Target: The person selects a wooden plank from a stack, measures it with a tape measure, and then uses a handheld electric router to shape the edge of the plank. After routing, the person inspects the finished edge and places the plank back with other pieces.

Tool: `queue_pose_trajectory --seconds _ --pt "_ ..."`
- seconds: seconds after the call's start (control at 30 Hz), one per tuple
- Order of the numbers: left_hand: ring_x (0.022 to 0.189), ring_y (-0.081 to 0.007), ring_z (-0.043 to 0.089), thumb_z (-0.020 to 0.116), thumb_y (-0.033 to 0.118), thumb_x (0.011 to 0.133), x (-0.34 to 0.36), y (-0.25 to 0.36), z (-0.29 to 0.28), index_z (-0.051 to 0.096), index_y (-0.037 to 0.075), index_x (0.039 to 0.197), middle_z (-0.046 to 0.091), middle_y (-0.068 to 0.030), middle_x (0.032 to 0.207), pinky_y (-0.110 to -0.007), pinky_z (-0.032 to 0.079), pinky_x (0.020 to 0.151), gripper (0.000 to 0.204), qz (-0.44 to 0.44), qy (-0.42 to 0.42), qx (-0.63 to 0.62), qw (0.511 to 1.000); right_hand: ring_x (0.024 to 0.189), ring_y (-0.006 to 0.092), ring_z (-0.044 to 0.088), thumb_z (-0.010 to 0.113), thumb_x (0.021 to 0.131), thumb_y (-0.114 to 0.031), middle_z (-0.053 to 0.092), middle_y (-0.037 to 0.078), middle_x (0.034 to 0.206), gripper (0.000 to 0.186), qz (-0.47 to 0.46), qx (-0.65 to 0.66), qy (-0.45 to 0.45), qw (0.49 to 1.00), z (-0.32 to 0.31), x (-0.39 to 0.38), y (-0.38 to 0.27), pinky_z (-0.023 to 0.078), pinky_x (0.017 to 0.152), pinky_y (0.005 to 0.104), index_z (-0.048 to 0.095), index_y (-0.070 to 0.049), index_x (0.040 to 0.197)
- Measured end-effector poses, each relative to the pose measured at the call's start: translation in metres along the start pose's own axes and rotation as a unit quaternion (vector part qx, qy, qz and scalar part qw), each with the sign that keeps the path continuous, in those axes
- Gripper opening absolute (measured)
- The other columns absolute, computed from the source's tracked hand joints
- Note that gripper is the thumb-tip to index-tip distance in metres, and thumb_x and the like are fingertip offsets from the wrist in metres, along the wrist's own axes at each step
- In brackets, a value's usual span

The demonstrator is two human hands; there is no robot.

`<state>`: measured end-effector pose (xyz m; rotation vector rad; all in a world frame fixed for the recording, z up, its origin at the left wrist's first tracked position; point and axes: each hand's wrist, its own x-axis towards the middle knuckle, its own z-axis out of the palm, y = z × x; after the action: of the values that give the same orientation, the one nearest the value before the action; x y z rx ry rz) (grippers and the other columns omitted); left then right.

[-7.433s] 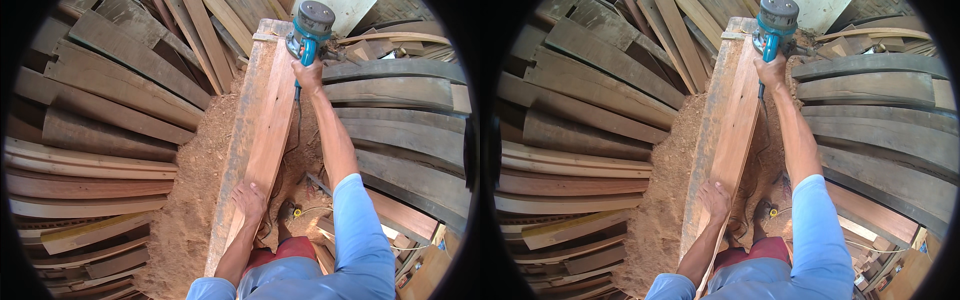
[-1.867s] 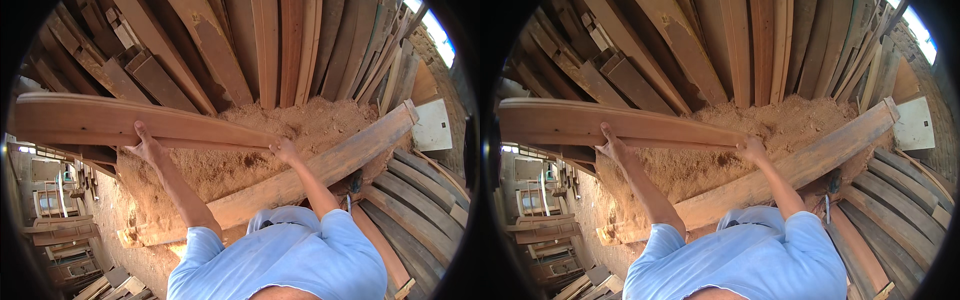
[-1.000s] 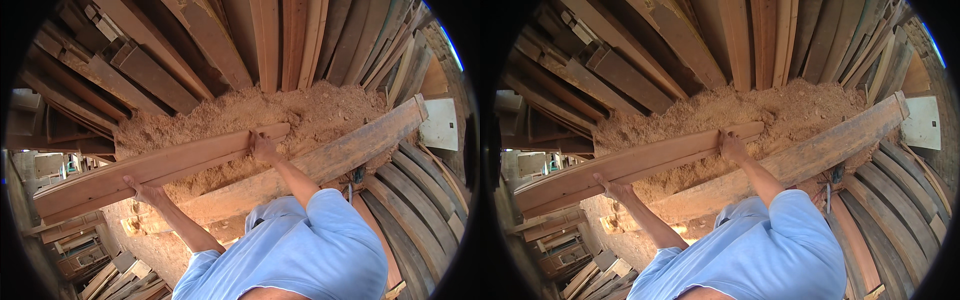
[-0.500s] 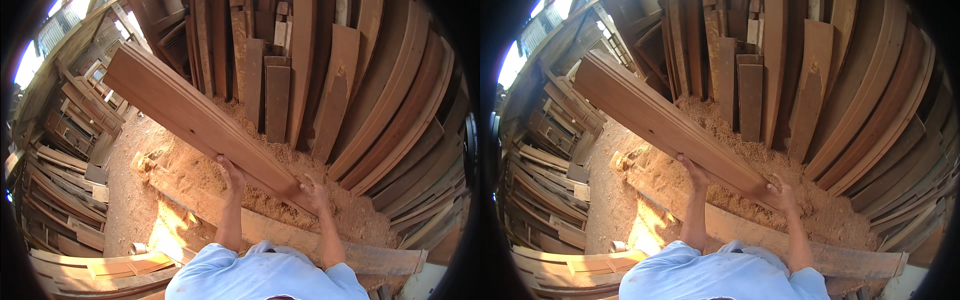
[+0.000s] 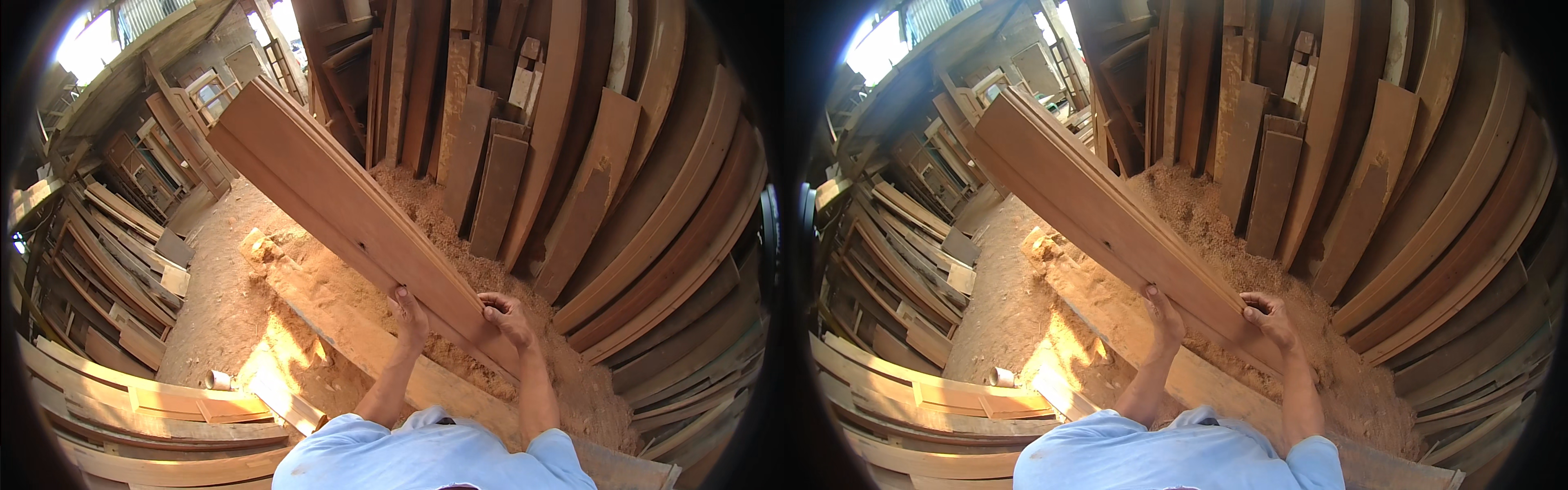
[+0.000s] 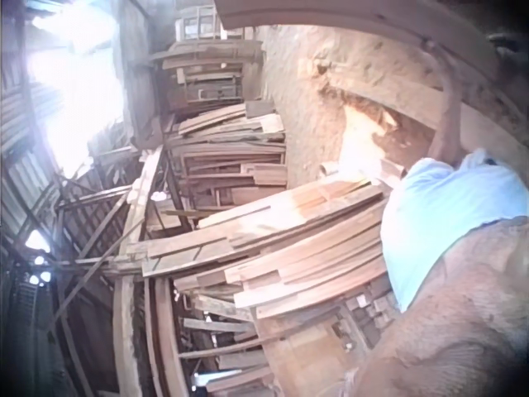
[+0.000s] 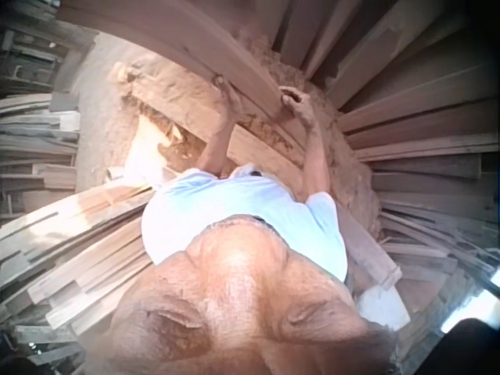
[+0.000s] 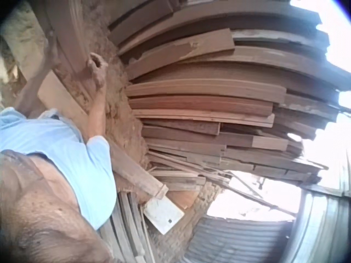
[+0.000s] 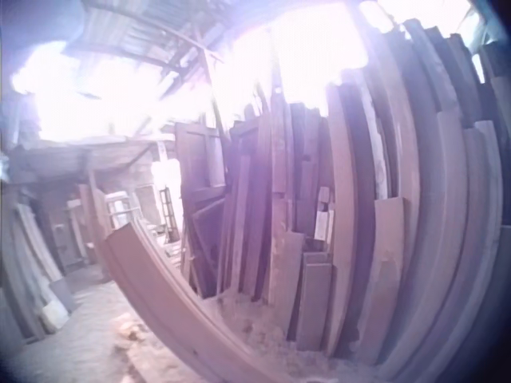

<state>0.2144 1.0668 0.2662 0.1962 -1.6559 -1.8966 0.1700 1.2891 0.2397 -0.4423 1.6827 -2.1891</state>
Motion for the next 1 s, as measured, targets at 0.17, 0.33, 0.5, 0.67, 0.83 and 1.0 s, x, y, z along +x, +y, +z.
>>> queue_pose_trajectory --seconds 0.17,0.33,0.5,0.67,0.83,1.0 --pt "0.137 -0.0292 0.039 0.04 0.065 0.102 -0.004 -0.009 -0.007 0.019 -0.003 0.155 0.039 -0.0206 0.148 -0.042 0.032 0.114 0.089 -0.003 -0.004 0.009 1.0 0.066 0.0022 0.045 0.079 0.089 -0.048 0.061 -0.007 0.083 0.058 0.009 0.001 0.029 1.0 0.002 -0.004 0.014 0.034 0.056 0.0195 0.07 -0.002 0.123" --pt "0.135 -0.0295 0.041 0.039 0.06 0.105 -0.013 -0.016 -0.032 0.02 -0.004 0.155 0.04 -0.0211 0.147 -0.041 0.032 0.114 0.083 -0.011 0.004 0.04 0.999 0.088 0.0064 0.058 0.076 0.093 -0.044 0.068 -0.003 0.098 0.051 -0.012 -0.008 0.032 0.999 0.022 -0.007 0.023 0.047 0.078 0.0218 0.072 -0.001 0.121" --pt "0.134 -0.0297 0.042 0.038 0.055 0.108 -0.026 -0.025 -0.06 0.022 -0.004 0.154 0.041 -0.0217 0.147 -0.04 0.033 0.113 0.077 -0.036 -0.001 0.106 0.994 0.091 0.0076 0.06 0.073 0.096 -0.041 0.069 -0.002 0.101 0.049 -0.011 -0.066 -0.018 0.998 0.028 0.001 0.035 0.049 0.082 0.0239 0.071 0.001 0.122" --pt "0.133 -0.0264 0.042 0.036 0.053 0.109 -0.041 -0.009 -0.066 0.029 -0.002 0.152 0.042 -0.0173 0.147 -0.039 0.032 0.114 0.07 0.032 0.115 0.073 0.99 0.093 0.0106 0.06 0.071 0.095 -0.051 0.07 -0.001 0.1 0.058 -0.011 -0.102 -0.055 0.993 0.042 0.01 0.061 0.048 0.083 0.0266 0.07 -0.001 0.123" --pt "0.135 -0.0198 0.039 0.03 0.059 0.108 -0.047 -0.03 -0.116 0.034 0.005 0.15 0.043 -0.0094 0.144 -0.037 0.03 0.116 0.068 0.084 0.137 -0.04 0.986 0.099 0.0147 0.063 0.077 0.09 -0.05 0.071 0.003 0.108 0.062 0.037 -0.073 -0.103 0.991 0.072 -0.005 0.063 0.05 0.09 0.0301 0.069 0.0 0.125" --pt "0.135 -0.0209 0.044 0.033 0.069 0.103 -0.053 -0.034 -0.13 0.032 0.009 0.151 0.044 -0.0087 0.146 -0.039 0.039 0.112 0.076 0.023 0.117 -0.16 0.98 0.112 0.0315 0.064 0.084 0.079 -0.044 0.067 0.019 0.121 0.068 -0.039 -0.24 -0.091 0.966 0.081 -0.034 0.059 0.05 0.097 0.0427 0.066 0.001 0.127"
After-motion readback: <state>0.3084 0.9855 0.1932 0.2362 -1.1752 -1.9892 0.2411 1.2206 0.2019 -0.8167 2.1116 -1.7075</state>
